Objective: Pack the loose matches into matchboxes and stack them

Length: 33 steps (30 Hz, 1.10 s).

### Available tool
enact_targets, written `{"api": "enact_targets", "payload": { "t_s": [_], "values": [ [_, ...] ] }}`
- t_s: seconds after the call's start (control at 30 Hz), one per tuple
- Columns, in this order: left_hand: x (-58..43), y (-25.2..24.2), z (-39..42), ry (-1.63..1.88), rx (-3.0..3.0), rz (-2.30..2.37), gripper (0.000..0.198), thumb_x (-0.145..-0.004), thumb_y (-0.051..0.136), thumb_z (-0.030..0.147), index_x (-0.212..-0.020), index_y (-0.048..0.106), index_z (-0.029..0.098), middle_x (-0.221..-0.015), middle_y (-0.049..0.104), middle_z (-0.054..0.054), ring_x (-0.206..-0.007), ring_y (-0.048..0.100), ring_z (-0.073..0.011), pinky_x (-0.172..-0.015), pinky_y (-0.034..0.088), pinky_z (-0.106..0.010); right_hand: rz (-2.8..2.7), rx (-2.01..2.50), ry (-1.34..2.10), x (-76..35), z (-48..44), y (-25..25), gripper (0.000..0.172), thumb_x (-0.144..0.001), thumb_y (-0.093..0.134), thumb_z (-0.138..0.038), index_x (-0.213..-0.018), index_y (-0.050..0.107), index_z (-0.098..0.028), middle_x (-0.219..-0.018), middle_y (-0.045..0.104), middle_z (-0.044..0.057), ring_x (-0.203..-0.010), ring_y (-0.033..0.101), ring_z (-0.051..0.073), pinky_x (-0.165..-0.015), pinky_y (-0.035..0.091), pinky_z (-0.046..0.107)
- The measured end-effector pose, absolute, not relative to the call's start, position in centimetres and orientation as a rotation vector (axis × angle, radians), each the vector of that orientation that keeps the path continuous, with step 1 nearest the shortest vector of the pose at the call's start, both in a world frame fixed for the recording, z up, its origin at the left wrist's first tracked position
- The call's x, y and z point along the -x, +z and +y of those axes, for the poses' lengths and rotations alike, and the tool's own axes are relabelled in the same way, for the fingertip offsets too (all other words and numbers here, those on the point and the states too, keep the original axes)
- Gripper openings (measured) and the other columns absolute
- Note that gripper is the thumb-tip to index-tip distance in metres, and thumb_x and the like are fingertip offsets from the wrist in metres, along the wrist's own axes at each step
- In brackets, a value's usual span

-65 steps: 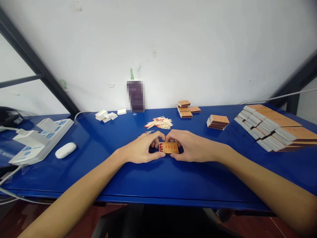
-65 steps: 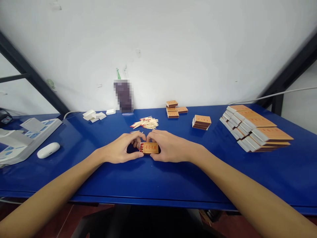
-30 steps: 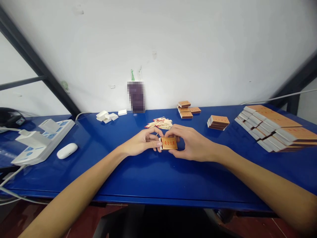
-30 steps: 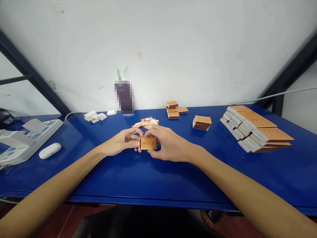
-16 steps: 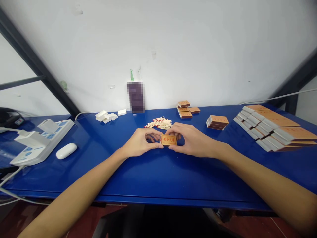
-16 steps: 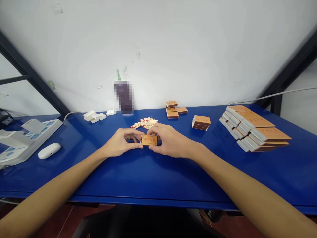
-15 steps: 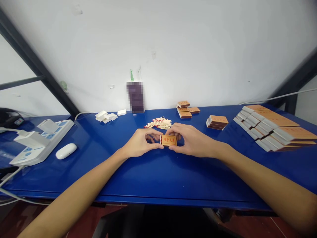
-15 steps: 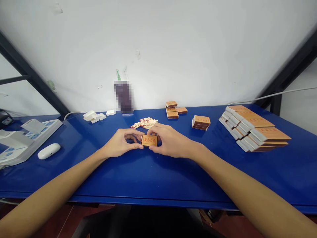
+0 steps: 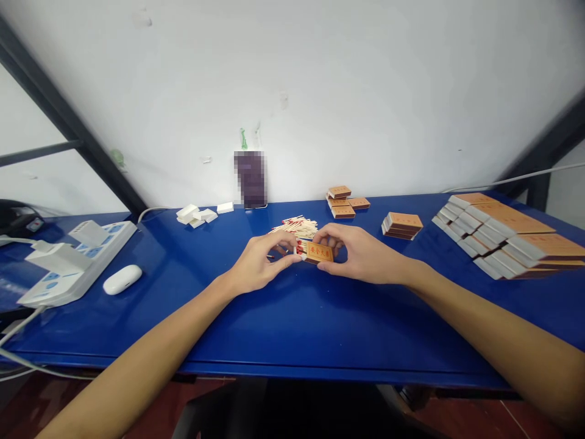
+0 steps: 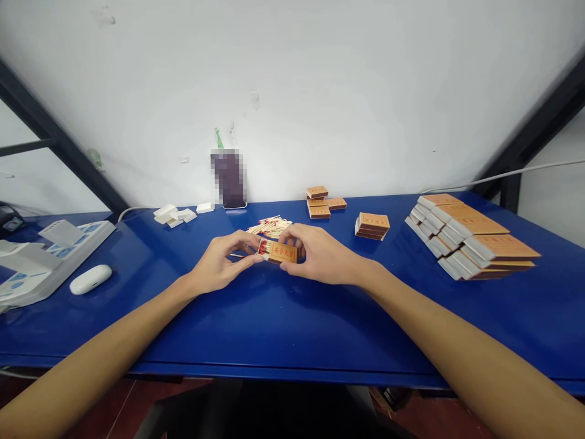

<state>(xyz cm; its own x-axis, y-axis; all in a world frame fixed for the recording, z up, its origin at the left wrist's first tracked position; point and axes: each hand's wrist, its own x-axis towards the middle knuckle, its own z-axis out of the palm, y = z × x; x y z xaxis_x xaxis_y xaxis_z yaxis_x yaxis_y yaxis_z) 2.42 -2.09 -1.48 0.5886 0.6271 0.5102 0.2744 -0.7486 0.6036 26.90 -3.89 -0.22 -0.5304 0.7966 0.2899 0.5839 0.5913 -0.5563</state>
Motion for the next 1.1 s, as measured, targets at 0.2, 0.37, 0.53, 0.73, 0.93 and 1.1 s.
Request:
{"api": "enact_targets", "payload": {
  "t_s": [0.2, 0.37, 0.53, 0.73, 0.93, 1.1],
  "values": [
    [-2.5, -1.1, -2.3, 1.022, -2.421, 0.670, 0.017, -0.093, 0.062, 0.031, -0.099, 0.069, 0.017, -0.103, 0.073, -0.006, -0.095, 0.068, -0.0175, -0.083, 0.055, -0.028, -2.272, 1.089, 0.568, -26.7, -4.2, 0.0, 0.028, -0.079, 0.069, -0.032, -0.102, 0.057, -0.020, -0.093, 0.064, 0.003, -0.078, 0.060, 0.017, -0.071, 0.050, 0.033],
    [-2.4, -1.2, -2.3, 0.940, -2.293, 0.741, 0.037, -0.089, 0.067, 0.036, -0.122, 0.063, 0.021, -0.114, 0.072, -0.007, -0.095, 0.069, -0.0182, -0.084, 0.056, -0.030, -2.278, 1.060, 0.511, -26.3, -4.4, 0.0, 0.026, -0.080, 0.069, -0.031, -0.100, 0.058, -0.020, -0.093, 0.064, 0.003, -0.076, 0.058, 0.017, -0.070, 0.048, 0.032],
    [-2.1, -1.1, -2.0, 0.745, -2.268, 0.724, 0.065, -0.076, 0.080, 0.042, -0.133, 0.054, 0.023, -0.108, 0.074, -0.005, -0.098, 0.070, -0.0216, -0.092, 0.053, -0.035, -2.396, 0.992, 0.463, -25.8, -5.0, -0.1, 0.024, -0.079, 0.067, -0.025, -0.100, 0.059, -0.020, -0.094, 0.063, 0.003, -0.082, 0.058, 0.018, -0.072, 0.046, 0.032],
    [-2.0, -1.4, -2.2, 0.599, -2.418, 0.637, 0.065, -0.065, 0.084, 0.052, -0.117, 0.061, 0.021, -0.098, 0.067, -0.003, -0.089, 0.063, -0.0188, -0.081, 0.049, -0.029, -2.531, 0.888, 0.577, -25.2, -5.8, -0.3, 0.031, -0.078, 0.067, -0.023, -0.108, 0.059, -0.020, -0.103, 0.061, 0.005, -0.091, 0.059, 0.020, -0.082, 0.047, 0.034],
    [-2.3, 0.8, -2.1, 0.608, -2.681, 0.666, 0.067, -0.061, 0.080, 0.067, -0.105, 0.060, 0.020, -0.095, 0.059, -0.004, -0.084, 0.056, -0.0210, -0.074, 0.047, -0.032, -2.618, 0.885, 0.525, -25.4, -6.5, 1.2, 0.027, -0.076, 0.068, -0.022, -0.103, 0.062, -0.021, -0.097, 0.064, 0.003, -0.082, 0.060, 0.018, -0.076, 0.048, 0.032],
    [-0.2, -13.0, -17.2, 0.635, -2.813, 0.509, 0.048, -0.085, 0.061, 0.060, -0.124, 0.059, 0.033, -0.111, 0.059, -0.008, -0.102, 0.057, -0.0275, -0.084, 0.051, -0.041, -2.385, 1.343, 0.186, -31.6, -4.4, 4.6, 0.032, -0.073, 0.070, -0.026, -0.104, 0.065, -0.022, -0.108, 0.069, 0.008, -0.095, 0.064, 0.028, -0.079, 0.050, 0.039]
  ]
}}
